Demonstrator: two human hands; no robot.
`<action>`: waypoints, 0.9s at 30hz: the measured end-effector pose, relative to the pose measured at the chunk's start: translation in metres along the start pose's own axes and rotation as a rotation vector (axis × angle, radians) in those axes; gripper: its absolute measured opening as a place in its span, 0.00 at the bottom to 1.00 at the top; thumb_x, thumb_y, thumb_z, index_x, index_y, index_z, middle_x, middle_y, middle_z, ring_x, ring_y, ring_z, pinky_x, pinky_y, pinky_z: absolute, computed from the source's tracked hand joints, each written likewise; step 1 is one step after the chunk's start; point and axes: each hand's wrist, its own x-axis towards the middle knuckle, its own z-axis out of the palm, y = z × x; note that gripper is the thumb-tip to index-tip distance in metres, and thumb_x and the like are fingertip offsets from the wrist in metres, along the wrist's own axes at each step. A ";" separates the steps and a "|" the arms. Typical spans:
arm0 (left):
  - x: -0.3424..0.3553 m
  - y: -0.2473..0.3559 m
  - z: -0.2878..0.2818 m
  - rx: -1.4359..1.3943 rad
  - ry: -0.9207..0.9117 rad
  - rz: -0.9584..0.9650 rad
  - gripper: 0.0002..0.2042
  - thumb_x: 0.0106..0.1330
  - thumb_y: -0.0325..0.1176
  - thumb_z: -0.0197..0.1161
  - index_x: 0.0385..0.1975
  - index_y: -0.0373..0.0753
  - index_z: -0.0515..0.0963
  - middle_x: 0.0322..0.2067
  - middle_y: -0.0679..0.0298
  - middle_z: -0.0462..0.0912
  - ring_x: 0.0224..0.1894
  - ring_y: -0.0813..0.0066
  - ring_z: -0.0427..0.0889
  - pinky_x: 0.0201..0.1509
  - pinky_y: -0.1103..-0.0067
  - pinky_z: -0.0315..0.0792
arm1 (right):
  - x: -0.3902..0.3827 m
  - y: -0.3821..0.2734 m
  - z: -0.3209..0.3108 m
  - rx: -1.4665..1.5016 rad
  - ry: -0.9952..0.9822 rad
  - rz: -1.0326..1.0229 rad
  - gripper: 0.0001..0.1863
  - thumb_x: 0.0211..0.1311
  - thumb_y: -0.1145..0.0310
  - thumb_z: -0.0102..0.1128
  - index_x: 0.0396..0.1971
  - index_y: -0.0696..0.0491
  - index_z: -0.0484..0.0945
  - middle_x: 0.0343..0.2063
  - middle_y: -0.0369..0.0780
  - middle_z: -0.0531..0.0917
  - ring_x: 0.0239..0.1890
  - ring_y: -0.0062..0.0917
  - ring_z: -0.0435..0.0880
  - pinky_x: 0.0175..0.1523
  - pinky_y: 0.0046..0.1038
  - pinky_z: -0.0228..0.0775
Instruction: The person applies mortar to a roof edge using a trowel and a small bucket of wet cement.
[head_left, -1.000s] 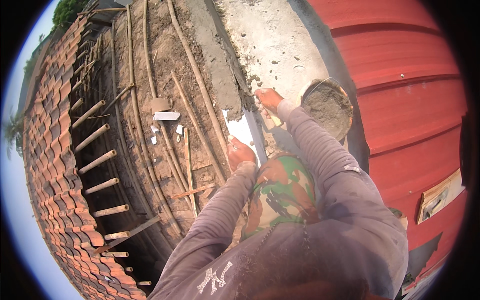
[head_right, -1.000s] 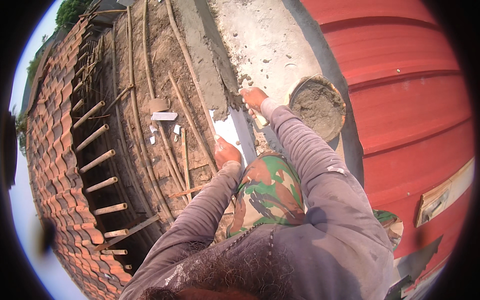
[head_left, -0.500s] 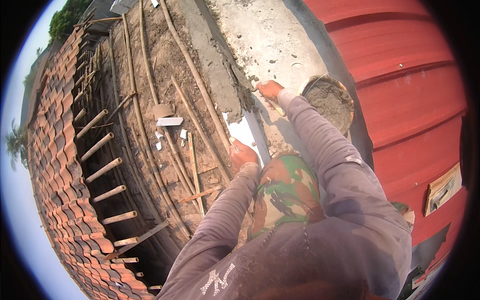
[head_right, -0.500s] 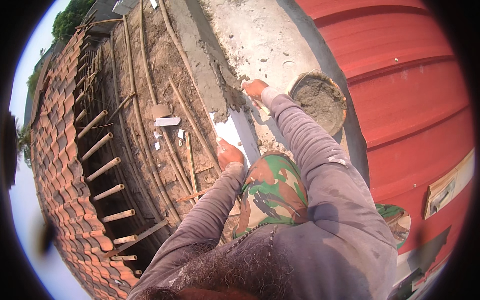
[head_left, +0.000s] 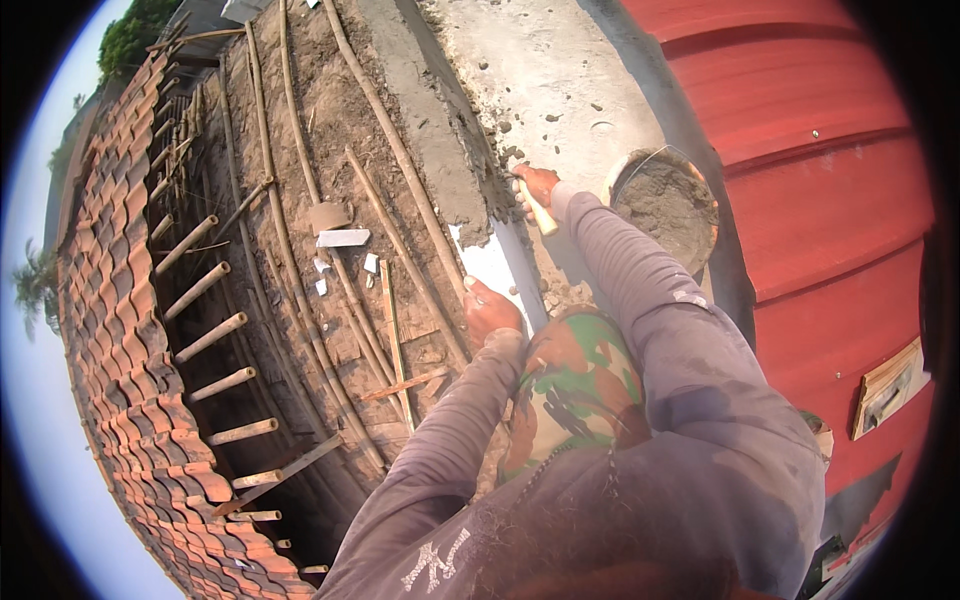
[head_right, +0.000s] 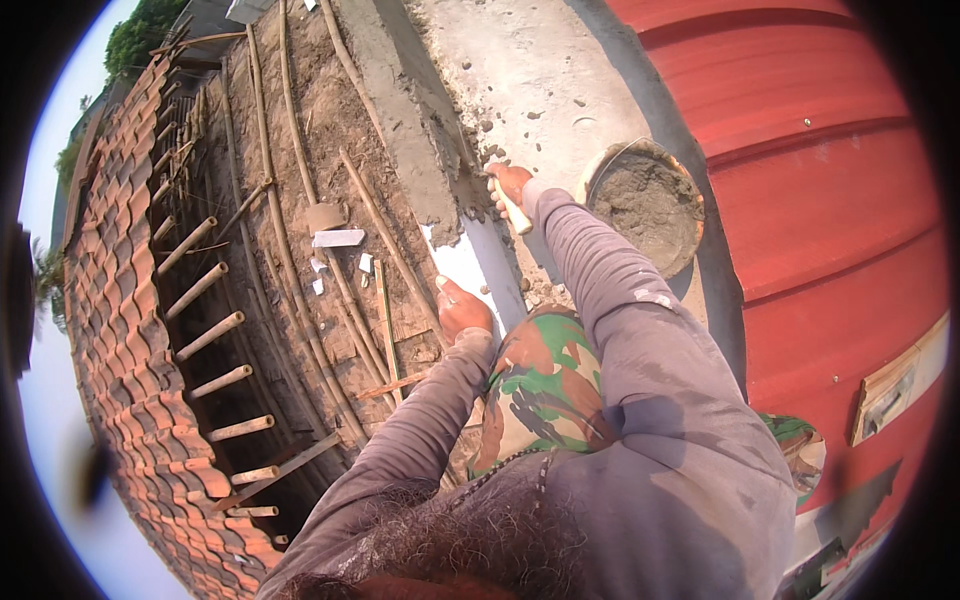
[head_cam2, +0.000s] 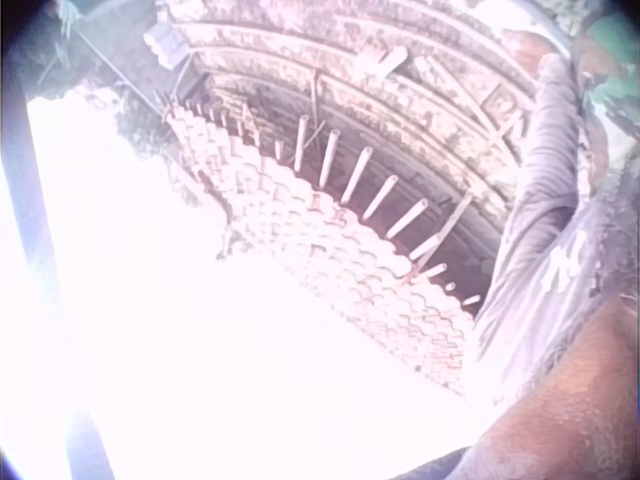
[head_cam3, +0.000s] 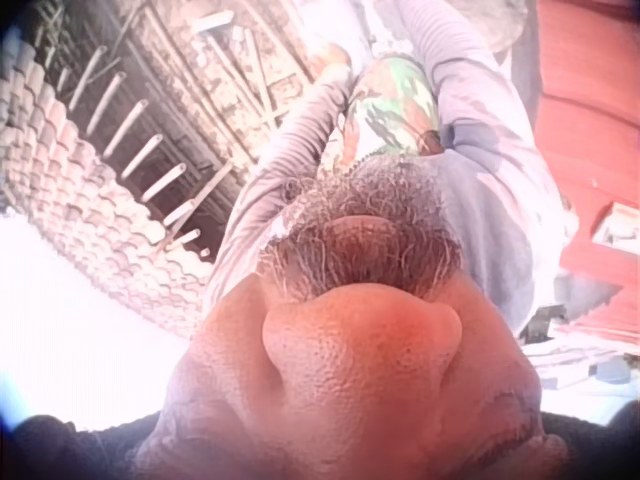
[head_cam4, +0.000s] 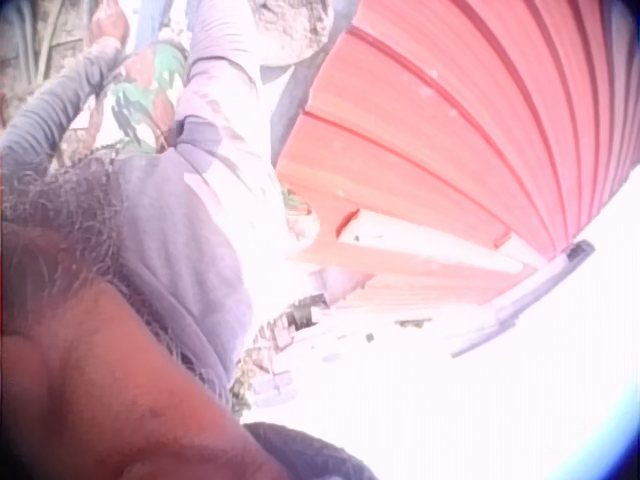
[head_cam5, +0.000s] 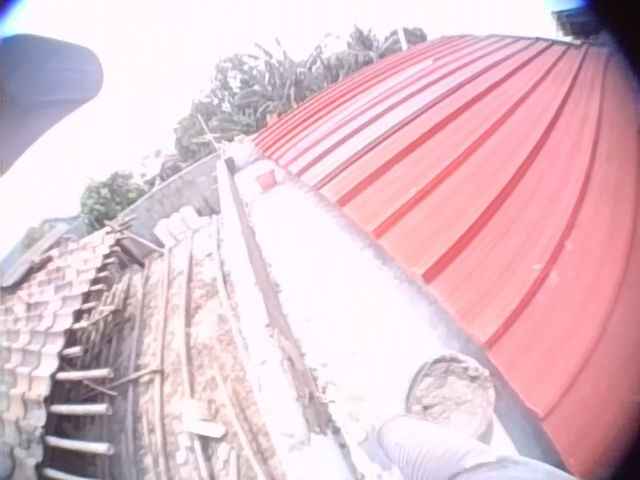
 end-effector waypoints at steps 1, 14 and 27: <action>0.001 -0.002 0.002 0.003 0.002 -0.007 0.36 0.81 0.62 0.34 0.58 0.36 0.82 0.53 0.41 0.85 0.57 0.36 0.81 0.63 0.53 0.73 | 0.005 -0.005 0.004 -0.015 -0.004 -0.011 0.20 0.73 0.46 0.56 0.31 0.48 0.74 0.21 0.33 0.72 0.17 0.22 0.69 0.23 0.33 0.66; 0.002 -0.002 0.001 -0.011 -0.012 -0.001 0.37 0.81 0.63 0.35 0.59 0.34 0.81 0.53 0.39 0.85 0.57 0.34 0.80 0.63 0.53 0.72 | -0.053 0.011 0.013 -0.208 -0.098 -0.397 0.26 0.73 0.44 0.55 0.41 0.57 0.77 0.24 0.38 0.74 0.14 0.25 0.71 0.18 0.34 0.68; 0.005 -0.006 0.003 0.035 0.026 0.008 0.34 0.81 0.60 0.36 0.56 0.36 0.82 0.53 0.42 0.85 0.55 0.35 0.82 0.62 0.52 0.73 | -0.068 0.029 0.016 -0.022 -0.110 -0.036 0.22 0.74 0.45 0.55 0.33 0.50 0.74 0.22 0.34 0.73 0.17 0.23 0.71 0.23 0.34 0.70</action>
